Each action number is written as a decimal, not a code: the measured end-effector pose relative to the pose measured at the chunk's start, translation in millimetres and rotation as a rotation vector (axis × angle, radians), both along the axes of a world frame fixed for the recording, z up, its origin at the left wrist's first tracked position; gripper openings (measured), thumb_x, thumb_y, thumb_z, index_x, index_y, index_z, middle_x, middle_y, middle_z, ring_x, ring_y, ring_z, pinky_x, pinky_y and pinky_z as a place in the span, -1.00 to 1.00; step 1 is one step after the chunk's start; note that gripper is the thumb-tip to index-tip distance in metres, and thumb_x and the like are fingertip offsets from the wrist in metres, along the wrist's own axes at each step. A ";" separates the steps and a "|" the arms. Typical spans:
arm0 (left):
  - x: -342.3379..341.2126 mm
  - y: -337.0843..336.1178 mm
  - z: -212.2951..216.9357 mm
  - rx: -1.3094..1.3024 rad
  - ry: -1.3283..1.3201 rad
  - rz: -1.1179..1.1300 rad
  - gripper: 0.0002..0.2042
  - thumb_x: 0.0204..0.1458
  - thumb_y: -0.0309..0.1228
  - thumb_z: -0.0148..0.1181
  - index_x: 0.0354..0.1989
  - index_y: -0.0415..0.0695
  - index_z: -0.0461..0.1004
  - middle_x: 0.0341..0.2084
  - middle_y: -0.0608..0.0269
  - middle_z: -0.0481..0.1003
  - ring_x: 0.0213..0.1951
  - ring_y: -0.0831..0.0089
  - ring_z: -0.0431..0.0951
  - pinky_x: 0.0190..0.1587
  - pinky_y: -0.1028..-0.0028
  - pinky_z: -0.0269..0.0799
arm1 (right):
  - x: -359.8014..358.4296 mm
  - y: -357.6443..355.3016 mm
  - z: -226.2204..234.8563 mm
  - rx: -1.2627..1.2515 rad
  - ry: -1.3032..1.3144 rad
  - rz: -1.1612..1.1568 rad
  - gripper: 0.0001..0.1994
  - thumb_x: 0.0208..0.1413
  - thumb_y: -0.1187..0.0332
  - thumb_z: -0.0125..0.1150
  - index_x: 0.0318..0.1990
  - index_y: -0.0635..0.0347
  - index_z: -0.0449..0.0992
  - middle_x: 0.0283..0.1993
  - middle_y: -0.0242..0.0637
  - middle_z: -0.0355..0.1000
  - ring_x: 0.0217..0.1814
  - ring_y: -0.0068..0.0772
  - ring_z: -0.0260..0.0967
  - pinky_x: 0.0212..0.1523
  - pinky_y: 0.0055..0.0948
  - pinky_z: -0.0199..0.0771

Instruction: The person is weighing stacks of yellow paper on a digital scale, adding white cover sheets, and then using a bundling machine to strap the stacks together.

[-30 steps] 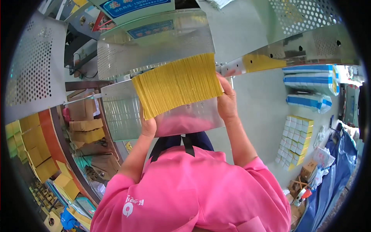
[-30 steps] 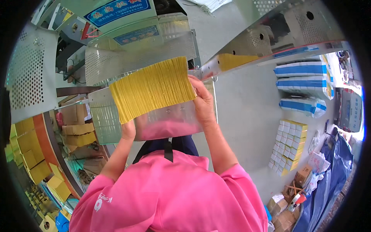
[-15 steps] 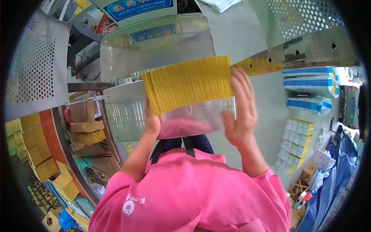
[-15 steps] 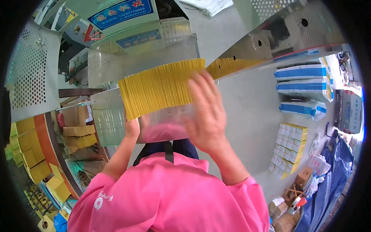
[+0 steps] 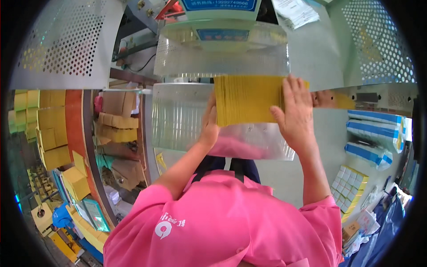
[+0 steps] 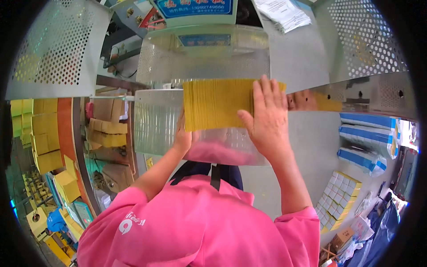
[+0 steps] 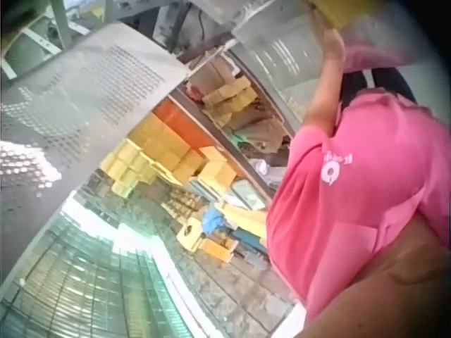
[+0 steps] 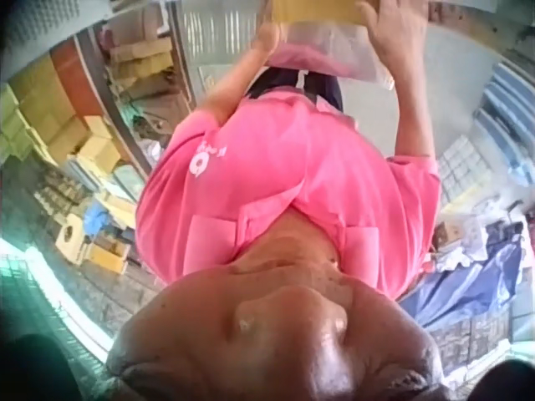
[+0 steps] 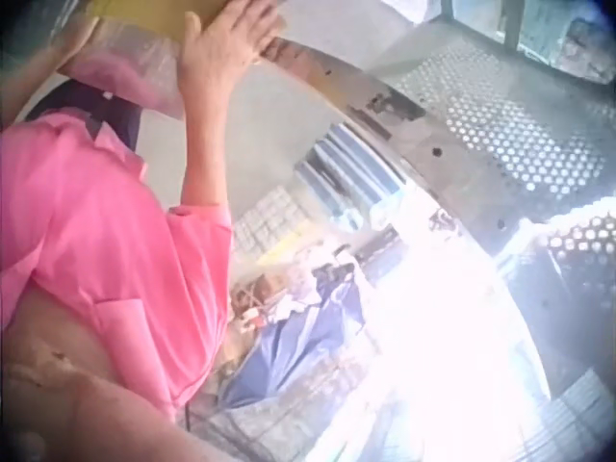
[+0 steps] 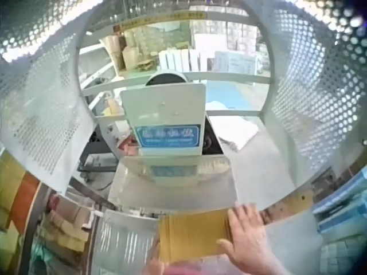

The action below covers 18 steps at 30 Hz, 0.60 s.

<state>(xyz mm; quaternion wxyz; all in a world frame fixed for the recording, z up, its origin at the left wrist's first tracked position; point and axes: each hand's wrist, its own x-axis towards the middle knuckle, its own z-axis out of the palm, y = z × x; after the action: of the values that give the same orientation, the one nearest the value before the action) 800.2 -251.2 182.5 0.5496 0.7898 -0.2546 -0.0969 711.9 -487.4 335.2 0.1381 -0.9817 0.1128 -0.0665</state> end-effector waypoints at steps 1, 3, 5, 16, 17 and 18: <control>0.3 -5.3 7.6 -0.140 0.160 -0.006 -0.57 0.28 -0.33 -0.21 0.25 -0.31 0.22 0.19 0.09 0.30 0.23 0.30 0.26 0.27 0.39 0.14 | 3.2 3.6 8.0 -0.023 -0.057 -0.009 -0.27 0.06 0.11 0.23 0.32 0.27 0.15 0.45 -0.05 -0.02 0.50 0.08 -0.16 0.43 0.04 -0.21; 2.7 -7.9 9.0 -0.288 0.321 -0.030 -0.56 0.30 -0.31 -0.22 0.27 -0.28 0.21 0.22 0.10 0.28 0.25 0.31 0.24 0.27 0.38 0.13 | 23.3 29.3 27.4 -0.018 -0.113 0.063 -0.29 0.04 0.11 0.24 0.32 0.23 0.18 0.44 -0.08 0.01 0.49 0.06 -0.14 0.43 0.04 -0.21; -7.3 -16.6 1.0 -0.550 0.681 0.037 -0.48 0.32 -0.16 -0.22 0.35 -0.21 0.07 0.25 0.16 0.24 0.24 0.33 0.27 0.28 0.36 0.18 | 36.2 48.6 15.8 0.018 -0.152 0.159 -0.33 -0.01 0.13 0.27 0.27 0.15 0.26 0.40 -0.12 0.09 0.47 0.01 -0.08 0.41 0.05 -0.17; 10.6 -1.2 1.1 -0.299 0.513 0.030 -0.49 0.34 -0.16 -0.27 0.31 -0.28 0.16 0.22 0.13 0.28 0.20 0.40 0.30 0.24 0.45 0.16 | -92.1 7.2 -50.3 0.638 -0.774 -0.343 -0.62 -0.03 0.63 0.07 0.01 0.24 0.41 0.08 -0.12 0.39 0.14 -0.22 0.35 0.15 -0.30 0.30; 13.0 -4.6 4.0 -0.297 0.497 0.004 -0.49 0.34 -0.18 -0.27 0.32 -0.29 0.14 0.22 0.12 0.28 0.21 0.38 0.28 0.25 0.45 0.15 | -97.7 -2.6 -65.7 0.657 -0.629 -0.450 -0.62 0.00 0.62 0.08 0.03 0.26 0.40 0.06 -0.14 0.40 0.12 -0.27 0.35 0.15 -0.33 0.29; 14.6 -5.0 5.2 -0.289 0.483 -0.027 -0.50 0.34 -0.20 -0.26 0.32 -0.30 0.13 0.23 0.12 0.27 0.23 0.37 0.26 0.26 0.45 0.15 | -100.5 -5.6 -76.7 0.674 -0.481 -0.563 -0.62 0.02 0.60 0.09 0.05 0.29 0.39 0.05 -0.16 0.40 0.10 -0.31 0.36 0.15 -0.35 0.29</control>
<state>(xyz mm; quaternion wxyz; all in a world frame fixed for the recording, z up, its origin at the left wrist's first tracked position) 814.8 -256.2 187.7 0.6999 0.6538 -0.1380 -0.2523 611.5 -493.0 258.5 0.4465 -0.7709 0.3534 -0.2854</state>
